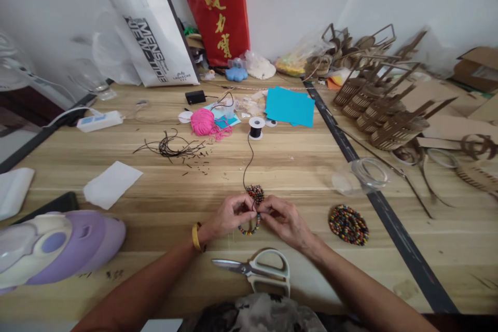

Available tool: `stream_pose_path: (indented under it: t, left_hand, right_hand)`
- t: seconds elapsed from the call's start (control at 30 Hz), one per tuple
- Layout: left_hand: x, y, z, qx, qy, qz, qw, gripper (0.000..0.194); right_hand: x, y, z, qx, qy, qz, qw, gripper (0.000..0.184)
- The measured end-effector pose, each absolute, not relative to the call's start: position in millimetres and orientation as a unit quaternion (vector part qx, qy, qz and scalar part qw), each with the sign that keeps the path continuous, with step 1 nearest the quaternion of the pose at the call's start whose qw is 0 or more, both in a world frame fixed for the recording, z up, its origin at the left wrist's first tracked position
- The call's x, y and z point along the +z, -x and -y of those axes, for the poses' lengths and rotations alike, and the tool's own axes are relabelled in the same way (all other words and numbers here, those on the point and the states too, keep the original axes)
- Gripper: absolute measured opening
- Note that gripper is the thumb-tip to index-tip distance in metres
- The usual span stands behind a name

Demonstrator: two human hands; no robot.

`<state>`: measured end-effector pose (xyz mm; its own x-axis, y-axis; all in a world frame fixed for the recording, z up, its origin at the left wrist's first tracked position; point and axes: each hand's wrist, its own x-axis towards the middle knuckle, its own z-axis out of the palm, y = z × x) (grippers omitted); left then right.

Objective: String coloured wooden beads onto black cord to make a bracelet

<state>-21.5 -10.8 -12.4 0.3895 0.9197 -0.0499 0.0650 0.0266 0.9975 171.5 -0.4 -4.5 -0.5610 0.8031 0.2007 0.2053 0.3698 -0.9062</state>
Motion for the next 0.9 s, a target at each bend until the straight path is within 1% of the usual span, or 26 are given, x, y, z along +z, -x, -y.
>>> stream_pose_path:
  t: [0.37,0.6,0.77,0.9]
  left_hand:
    - [-19.4,21.9,11.0,0.366,-0.600,-0.420,0.574,0.026]
    - [-11.6,21.2,10.5,0.369,-0.607,-0.418,0.567,0.027]
    - [-6.9,21.6,9.5,0.396,-0.632,-0.419,0.518,0.024]
    - [-4.9,20.3,10.5,0.435,-0.640,-0.424,0.470,0.023]
  right_hand:
    - [-4.5,-171.2,0.9,0.382,0.286,0.808,0.345,0.015]
    - [-6.3,-174.1,0.0,0.380,0.279,0.817,0.332,0.018]
    - [-7.2,-174.6,0.9,0.375,0.288,0.816,0.332,0.017]
    - [-7.8,-174.1,2.0,0.381,0.304,0.801,0.348,0.013]
